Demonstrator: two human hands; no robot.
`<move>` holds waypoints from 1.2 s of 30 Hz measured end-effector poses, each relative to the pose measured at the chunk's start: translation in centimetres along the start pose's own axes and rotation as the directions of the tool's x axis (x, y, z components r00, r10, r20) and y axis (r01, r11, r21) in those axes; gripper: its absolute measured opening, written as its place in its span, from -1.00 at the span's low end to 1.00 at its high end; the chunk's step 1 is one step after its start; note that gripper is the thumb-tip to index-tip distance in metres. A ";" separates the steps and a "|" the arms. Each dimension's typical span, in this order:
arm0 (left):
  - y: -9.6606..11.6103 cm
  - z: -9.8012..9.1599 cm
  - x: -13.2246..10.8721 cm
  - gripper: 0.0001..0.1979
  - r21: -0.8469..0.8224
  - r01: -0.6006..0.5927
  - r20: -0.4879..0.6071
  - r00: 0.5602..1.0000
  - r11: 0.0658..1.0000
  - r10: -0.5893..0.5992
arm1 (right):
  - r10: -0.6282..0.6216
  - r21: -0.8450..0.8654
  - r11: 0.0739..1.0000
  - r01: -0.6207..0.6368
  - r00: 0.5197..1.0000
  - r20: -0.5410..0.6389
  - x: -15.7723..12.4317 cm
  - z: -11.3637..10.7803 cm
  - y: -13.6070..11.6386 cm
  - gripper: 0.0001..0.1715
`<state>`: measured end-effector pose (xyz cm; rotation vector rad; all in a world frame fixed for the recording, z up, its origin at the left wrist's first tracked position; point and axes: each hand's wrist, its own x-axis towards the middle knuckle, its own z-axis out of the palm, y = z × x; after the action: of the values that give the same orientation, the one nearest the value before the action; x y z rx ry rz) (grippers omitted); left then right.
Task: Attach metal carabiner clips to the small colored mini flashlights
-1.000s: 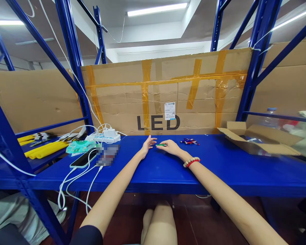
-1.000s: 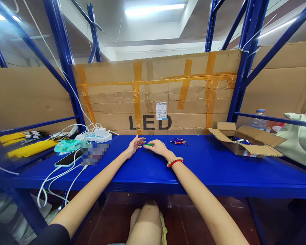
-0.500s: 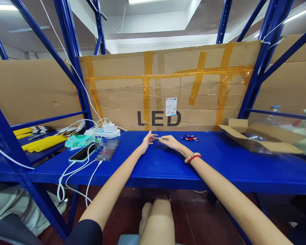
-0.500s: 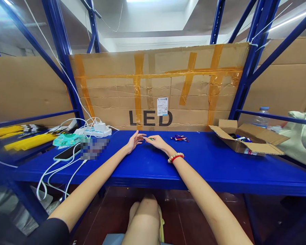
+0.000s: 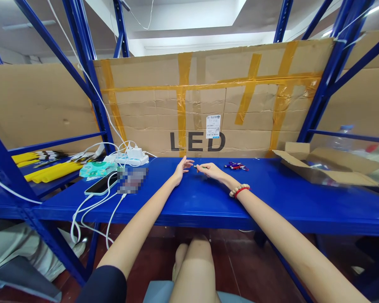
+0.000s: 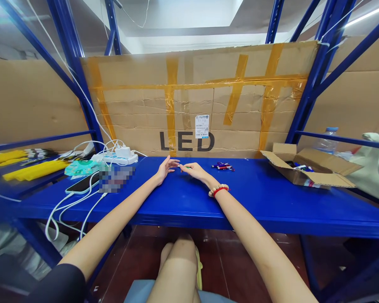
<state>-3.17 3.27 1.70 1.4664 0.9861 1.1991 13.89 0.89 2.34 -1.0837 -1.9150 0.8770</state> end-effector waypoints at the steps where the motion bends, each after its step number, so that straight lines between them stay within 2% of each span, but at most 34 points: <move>1: 0.0 0.0 0.0 -0.43 0.006 -0.023 -0.029 0.999 1.000 0.023 | -0.019 -0.048 0.999 0.019 1.000 -0.007 0.1 0.0 0.2 -0.25; 6: -0.2 -0.2 -0.1 -0.51 0.100 -0.149 -0.154 0.974 0.984 0.163 | -0.113 -0.144 0.983 0.113 0.994 0.014 0.5 -0.3 0.9 -0.29; 10: -0.6 0.0 -0.5 -0.70 0.325 -0.279 -0.072 0.945 0.904 0.318 | -0.175 -0.204 0.962 0.180 0.984 0.043 0.7 -0.3 1.5 -0.42; 13: -0.9 0.0 -0.6 -0.80 0.402 -0.294 -0.011 0.945 0.867 0.326 | -0.213 -0.240 0.945 0.220 0.975 0.055 0.8 0.0 1.8 -0.49; 16: -1.0 -0.1 -0.3 -0.85 0.348 -0.287 -0.029 0.948 0.893 0.316 | -0.238 -0.199 0.951 0.234 0.971 0.009 1.0 0.0 2.0 -0.44; 18: -1.0 -0.3 -0.1 -0.84 0.274 -0.266 -0.087 0.950 0.924 0.299 | -0.228 -0.181 0.960 0.216 0.972 -0.048 1.0 -0.2 2.0 -0.51; 21: -1.0 -0.4 0.1 -0.82 0.178 -0.227 -0.200 0.944 0.957 0.261 | -0.146 -0.115 0.984 0.134 0.985 -0.094 1.0 -0.5 1.9 -0.55; 23: -0.9 -0.3 0.0 -0.79 0.158 -0.203 -0.227 0.945 0.966 0.235 | -0.103 -0.044 0.994 0.099 0.991 -0.087 1.0 -0.6 1.9 -0.52; 25: -0.8 -0.1 -0.3 -0.75 0.186 -0.193 -0.169 0.959 0.963 0.225 | -0.100 -0.001 0.995 0.100 0.993 -0.070 1.0 -0.5 1.8 -0.50; 27: -0.7 0.1 -0.6 -0.72 0.246 -0.215 -0.060 0.970 0.945 0.237 | -0.111 0.017 0.993 0.113 0.992 -0.058 1.1 -0.4 1.7 -0.48; 30: -0.8 0.3 -0.8 -0.68 0.292 -0.264 0.075 0.964 0.919 0.253 | -0.124 0.021 0.992 0.126 0.990 -0.066 1.1 -0.4 1.5 -0.46; 33: -0.8 0.1 -0.6 -0.63 0.259 -0.260 0.104 0.965 0.930 0.241 | -0.182 -0.052 0.983 0.178 0.981 -0.073 1.1 -0.5 1.3 -0.49; 36: -0.8 -0.1 -0.5 -0.64 0.235 -0.247 0.075 0.969 0.940 0.236 | -0.286 -0.243 0.932 0.269 0.958 -0.035 0.8 -0.6 1.2 -0.64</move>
<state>-3.41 3.02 0.83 1.8448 0.9676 1.2445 14.53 2.22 1.88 -0.9314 -2.0876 0.4561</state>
